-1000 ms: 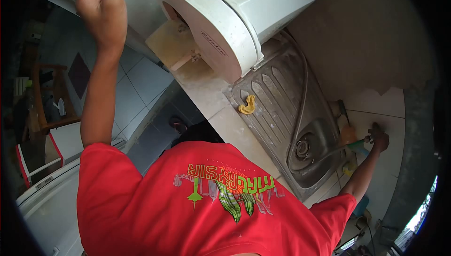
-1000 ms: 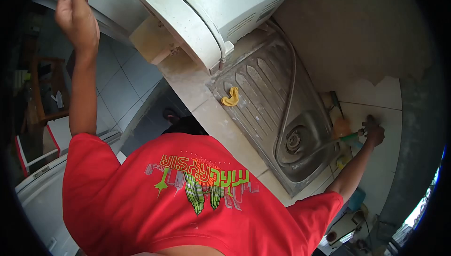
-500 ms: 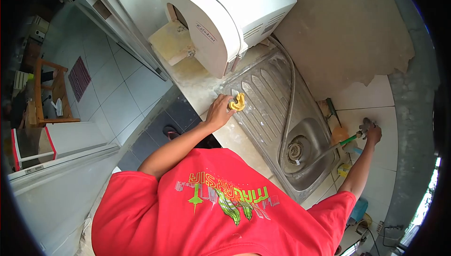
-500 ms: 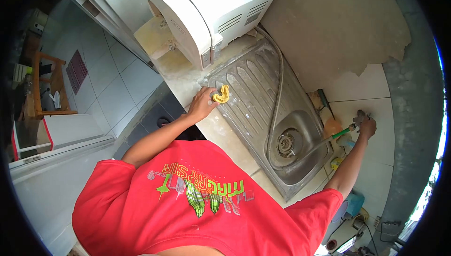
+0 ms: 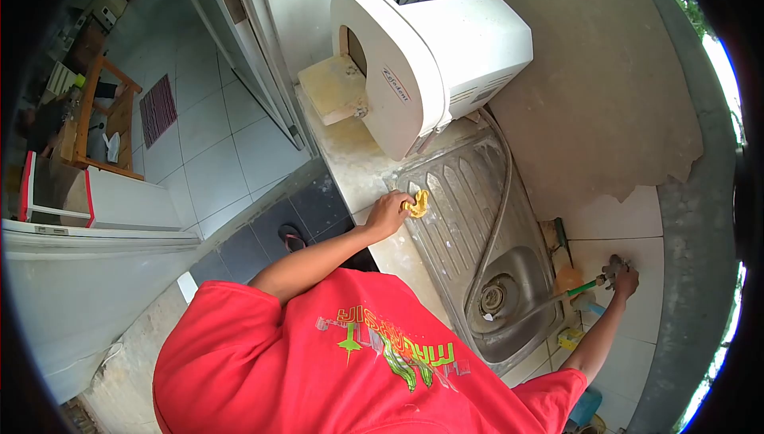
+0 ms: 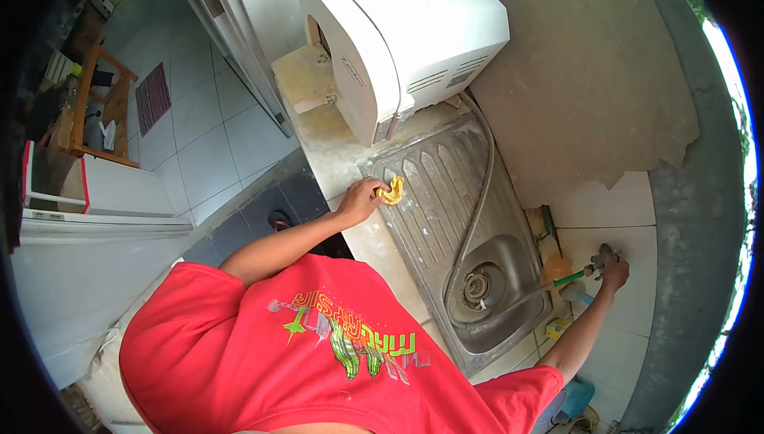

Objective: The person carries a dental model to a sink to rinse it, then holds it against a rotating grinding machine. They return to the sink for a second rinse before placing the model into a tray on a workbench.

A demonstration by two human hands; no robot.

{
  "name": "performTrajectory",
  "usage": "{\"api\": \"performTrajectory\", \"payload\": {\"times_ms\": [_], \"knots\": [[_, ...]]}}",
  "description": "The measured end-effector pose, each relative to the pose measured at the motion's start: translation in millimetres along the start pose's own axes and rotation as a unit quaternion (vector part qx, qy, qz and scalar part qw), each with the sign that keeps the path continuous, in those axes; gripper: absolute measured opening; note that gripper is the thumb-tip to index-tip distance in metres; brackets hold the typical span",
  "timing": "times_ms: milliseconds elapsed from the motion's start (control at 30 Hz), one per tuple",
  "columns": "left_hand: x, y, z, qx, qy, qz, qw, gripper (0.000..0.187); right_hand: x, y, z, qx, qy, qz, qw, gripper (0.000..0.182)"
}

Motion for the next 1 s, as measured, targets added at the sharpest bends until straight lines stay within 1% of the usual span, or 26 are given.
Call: {"api": "performTrajectory", "payload": {"times_ms": [67,133,333,467,533,567,633,667,733,767,833,900,933,967,1000], "knots": [[-1,0,1,0.019,-0.015,0.003,1.000,0.024,-6,1,3,-0.013,-0.006,0.003,1.000,0.038],[0,1,1,0.011,-0.010,0.011,1.000,0.024,-3,1,2,-0.007,0.018,0.014,1.000,0.038],[-2,-1,1,0.018,-0.007,0.015,1.000,0.024,-7,2,2,-0.029,-0.005,-0.009,1.000,0.038],[1,1,2,0.022,-0.008,0.012,1.000,0.023,-20,12,11,-0.004,0.021,-0.034,0.999,0.035],[-1,1,2,0.023,-0.013,0.010,1.000,0.024,-19,13,12,-0.042,-0.003,-0.045,0.998,0.040],[-2,-1,1,0.023,-0.017,0.007,1.000,0.024,-17,10,11,-0.041,-0.002,-0.047,0.998,0.040],[-5,-3,1,0.029,-0.023,0.007,0.999,0.024,-13,4,12,0.012,-0.052,-0.053,0.997,0.046],[-3,-1,1,0.033,-0.029,0.007,0.999,0.023,-16,4,16,0.013,-0.051,-0.056,0.997,0.046],[0,2,1,0.021,-0.015,0.005,1.000,0.023,-27,6,29,0.190,0.029,-0.070,0.979,0.051],[1,4,0,0.008,0.000,0.005,1.000,0.022,-45,9,41,0.192,0.031,-0.074,0.978,0.051],[3,5,2,0.020,-0.002,0.020,1.000,0.023,-108,28,95,0.182,0.027,-0.266,0.946,0.047],[6,11,7,-0.002,0.025,0.051,0.998,0.024,-140,18,144,0.144,0.044,-0.279,0.948,0.043],[9,17,12,0.000,0.026,0.049,0.998,0.024,-164,14,175,0.115,0.021,-0.358,0.926,0.041],[14,25,17,-0.009,0.032,0.079,0.996,0.023,-185,8,205,0.086,-0.004,-0.434,0.897,0.040],[19,32,23,-0.019,0.037,0.109,0.993,0.023,-192,-13,228,0.075,0.006,-0.463,0.883,0.037]]}}
Point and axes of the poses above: each hand's wrist, its own z-axis away from the middle knuckle, its own y-axis out of the back of the hand, x = y × z, the point moved 2 cm from there along -z, towards the middle knuckle, and after that the axes turned 9 degrees about -z, right-handed, at the moved point
